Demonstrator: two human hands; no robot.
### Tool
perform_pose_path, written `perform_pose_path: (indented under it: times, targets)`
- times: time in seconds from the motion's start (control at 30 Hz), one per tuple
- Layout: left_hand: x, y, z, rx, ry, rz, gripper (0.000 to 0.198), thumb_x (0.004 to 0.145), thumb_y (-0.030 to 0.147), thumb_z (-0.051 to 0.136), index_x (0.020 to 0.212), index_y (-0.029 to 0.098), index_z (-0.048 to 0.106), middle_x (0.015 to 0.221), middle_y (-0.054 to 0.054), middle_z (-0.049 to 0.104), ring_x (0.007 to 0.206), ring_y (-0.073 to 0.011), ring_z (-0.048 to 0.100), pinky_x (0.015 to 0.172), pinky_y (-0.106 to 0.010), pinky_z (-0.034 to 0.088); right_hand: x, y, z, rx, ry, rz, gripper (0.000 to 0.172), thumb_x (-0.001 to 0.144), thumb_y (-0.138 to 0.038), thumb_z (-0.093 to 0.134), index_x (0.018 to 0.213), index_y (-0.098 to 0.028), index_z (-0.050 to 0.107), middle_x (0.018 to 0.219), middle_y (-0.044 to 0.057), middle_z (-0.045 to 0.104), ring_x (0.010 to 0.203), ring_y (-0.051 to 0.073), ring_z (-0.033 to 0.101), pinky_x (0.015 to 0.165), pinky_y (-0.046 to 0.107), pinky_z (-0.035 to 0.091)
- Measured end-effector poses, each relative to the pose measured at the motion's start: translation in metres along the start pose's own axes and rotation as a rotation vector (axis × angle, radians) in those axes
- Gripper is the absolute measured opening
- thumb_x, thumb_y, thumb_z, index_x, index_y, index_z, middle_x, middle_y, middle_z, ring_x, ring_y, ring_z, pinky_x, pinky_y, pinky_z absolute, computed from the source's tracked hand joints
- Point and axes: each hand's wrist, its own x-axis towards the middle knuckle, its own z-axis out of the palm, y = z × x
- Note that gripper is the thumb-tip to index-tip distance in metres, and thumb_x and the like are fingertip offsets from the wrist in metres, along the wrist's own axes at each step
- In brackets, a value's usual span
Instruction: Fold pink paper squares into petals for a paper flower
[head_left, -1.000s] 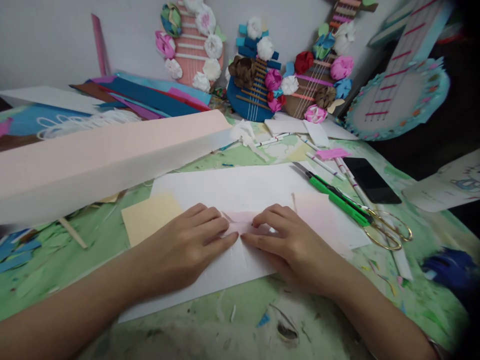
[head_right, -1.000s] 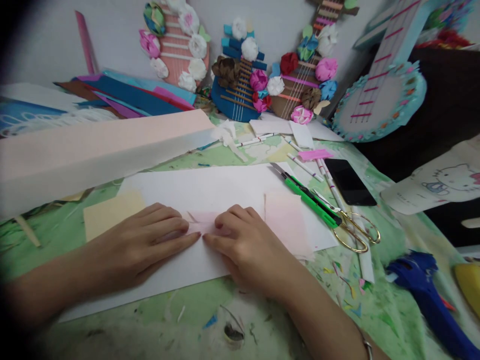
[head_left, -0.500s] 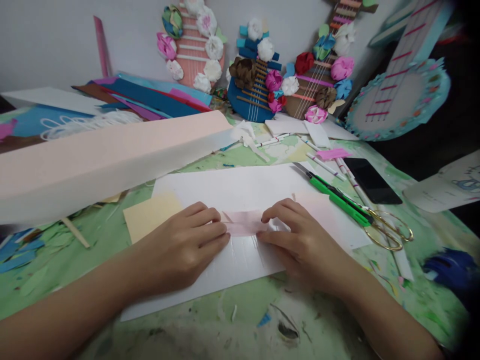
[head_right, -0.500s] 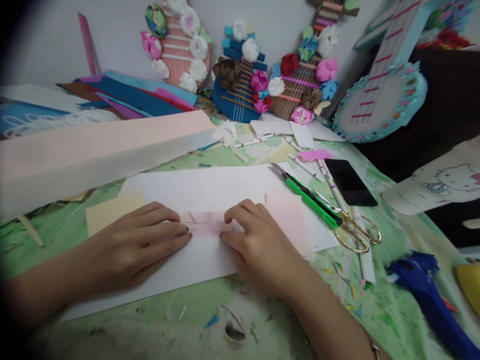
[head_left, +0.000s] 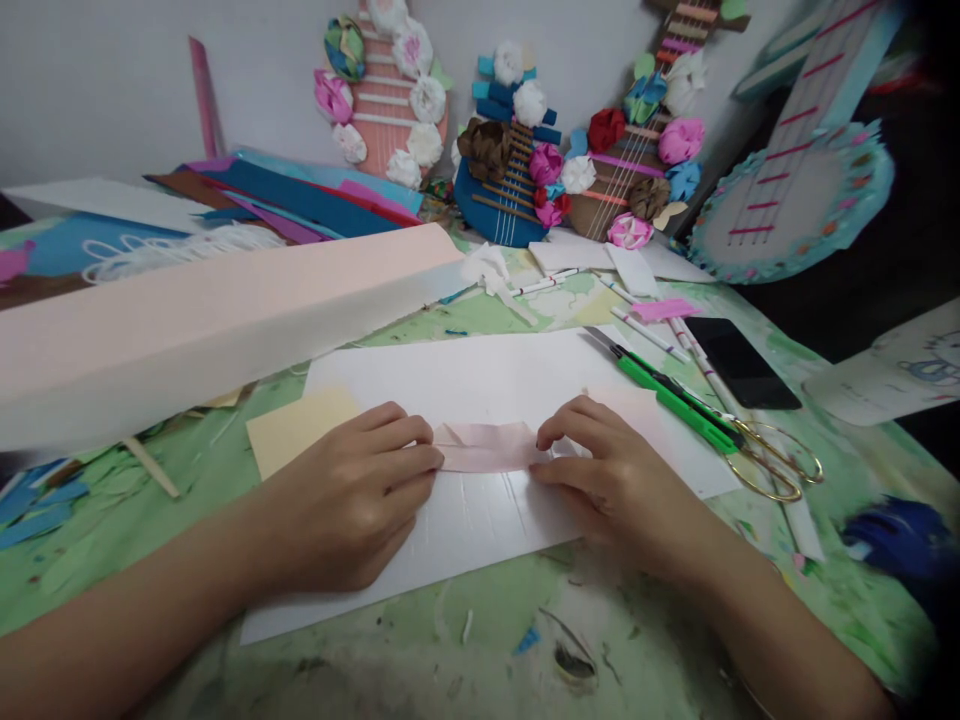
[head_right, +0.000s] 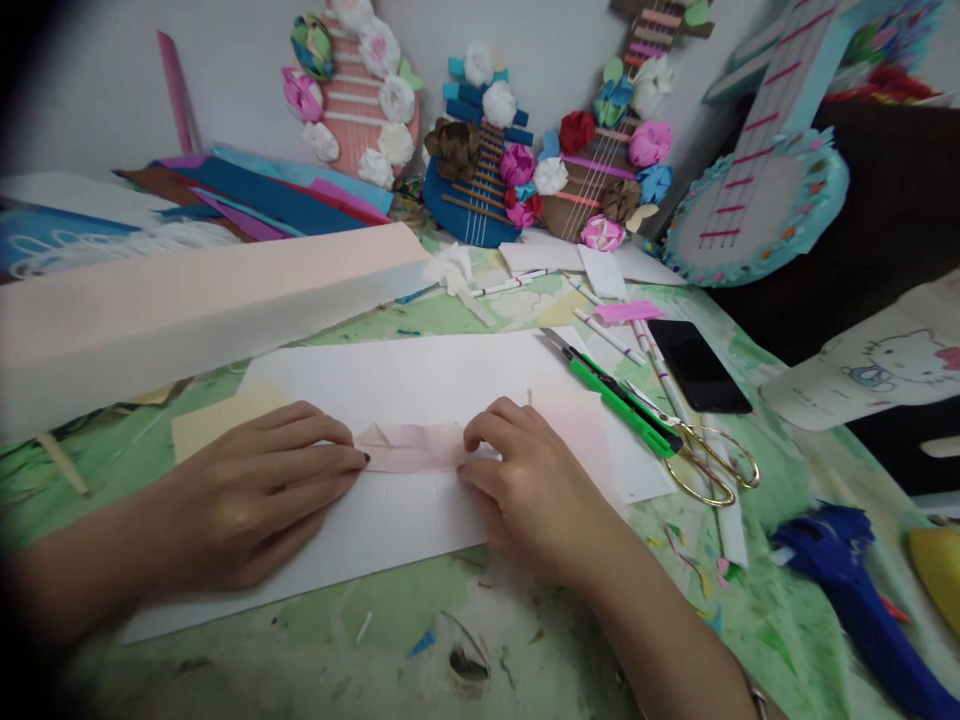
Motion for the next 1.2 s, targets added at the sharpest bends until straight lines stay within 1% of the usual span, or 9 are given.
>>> perform_pose_path:
  times: [0.2,0.33,0.4,0.5,0.63,0.73,0.83,0.93,1.2]
  targets:
    - [-0.002,-0.001,-0.001,-0.016,-0.003,-0.007,0.015,0.078,0.006,0.051,0.076,0.014,0.064,0.077,-0.010,0.066,0.084,-0.0249,0.057,0.073,-0.042,0.046,0.000,0.001,-0.002,0.025,0.022,-0.024,0.021,0.068,0.004,0.051,0.063,-0.014,0.060,0.091,0.009,0.060,0.085,0.021,0.048,0.072,0.036,0.042]
    - [-0.001,-0.001,-0.002,-0.116,0.045,-0.058,0.014,0.078,0.008,0.051,0.077,0.015,0.063,0.078,-0.008,0.065,0.083,-0.0231,0.056,0.074,-0.040,0.045,0.003,0.001,0.000,0.112,0.191,0.008,0.022,0.075,0.002,0.045,0.072,-0.014,0.060,0.087,0.009,0.060,0.083,0.019,0.050,0.070,0.034,0.043]
    - [0.002,0.000,0.001,-0.180,0.122,-0.168,0.013,0.080,0.009,0.051,0.084,0.016,0.062,0.083,-0.007,0.064,0.084,-0.0214,0.055,0.075,-0.038,0.045,0.005,0.001,0.004,0.134,0.237,0.102,0.021,0.081,-0.005,0.047,0.092,-0.014,0.061,0.094,0.010,0.060,0.090,0.021,0.051,0.078,0.037,0.044]
    - [0.008,-0.002,0.011,-0.143,0.150,-0.465,0.022,0.084,0.022,0.055,0.105,0.015,0.056,0.099,-0.009,0.059,0.097,-0.0234,0.050,0.084,-0.042,0.043,0.011,0.000,0.014,0.110,0.156,0.243,0.033,0.084,-0.025,0.058,0.116,-0.016,0.054,0.110,0.013,0.056,0.103,0.026,0.047,0.088,0.046,0.041]
    - [0.014,-0.009,0.023,-0.185,0.033,-0.619,0.041,0.073,0.046,0.068,0.097,0.014,0.056,0.100,-0.009,0.055,0.098,-0.0271,0.045,0.084,-0.046,0.042,0.018,-0.003,0.021,0.152,0.062,0.316,0.031,0.078,-0.031,0.067,0.105,-0.019,0.057,0.109,0.009,0.057,0.105,0.027,0.046,0.088,0.046,0.038]
    - [0.018,-0.010,0.021,-0.317,-0.009,-0.650,0.025,0.070,0.036,0.070,0.080,0.017,0.058,0.092,-0.005,0.057,0.094,-0.0251,0.046,0.082,-0.042,0.041,0.021,-0.007,0.020,0.244,0.072,0.342,0.021,0.074,-0.021,0.068,0.092,-0.017,0.057,0.096,0.006,0.061,0.095,0.023,0.050,0.082,0.039,0.040]
    - [0.022,-0.005,0.015,-0.488,-0.029,-0.752,0.015,0.069,0.022,0.066,0.078,0.017,0.055,0.082,-0.001,0.057,0.082,-0.0195,0.051,0.070,-0.032,0.042,0.021,-0.010,0.019,0.359,0.075,0.388,0.020,0.071,-0.011,0.063,0.089,-0.018,0.057,0.087,0.002,0.061,0.085,0.018,0.053,0.075,0.033,0.040]
    - [0.022,-0.001,0.011,-0.675,-0.007,-0.818,0.017,0.069,0.017,0.063,0.081,0.017,0.052,0.075,0.003,0.056,0.066,-0.0126,0.051,0.056,-0.023,0.037,0.020,-0.011,0.022,0.517,0.075,0.409,0.022,0.071,-0.010,0.060,0.091,-0.019,0.059,0.085,0.001,0.062,0.078,0.015,0.055,0.071,0.029,0.041]
    - [0.016,-0.008,0.005,-1.121,0.050,-0.836,0.029,0.064,0.007,0.060,0.090,0.016,0.055,0.073,0.003,0.060,0.066,-0.0096,0.056,0.056,-0.018,0.041,0.021,-0.009,0.022,1.050,0.099,0.499,0.020,0.066,-0.021,0.069,0.083,-0.016,0.060,0.068,-0.002,0.060,0.055,0.008,0.050,0.050,0.020,0.036]
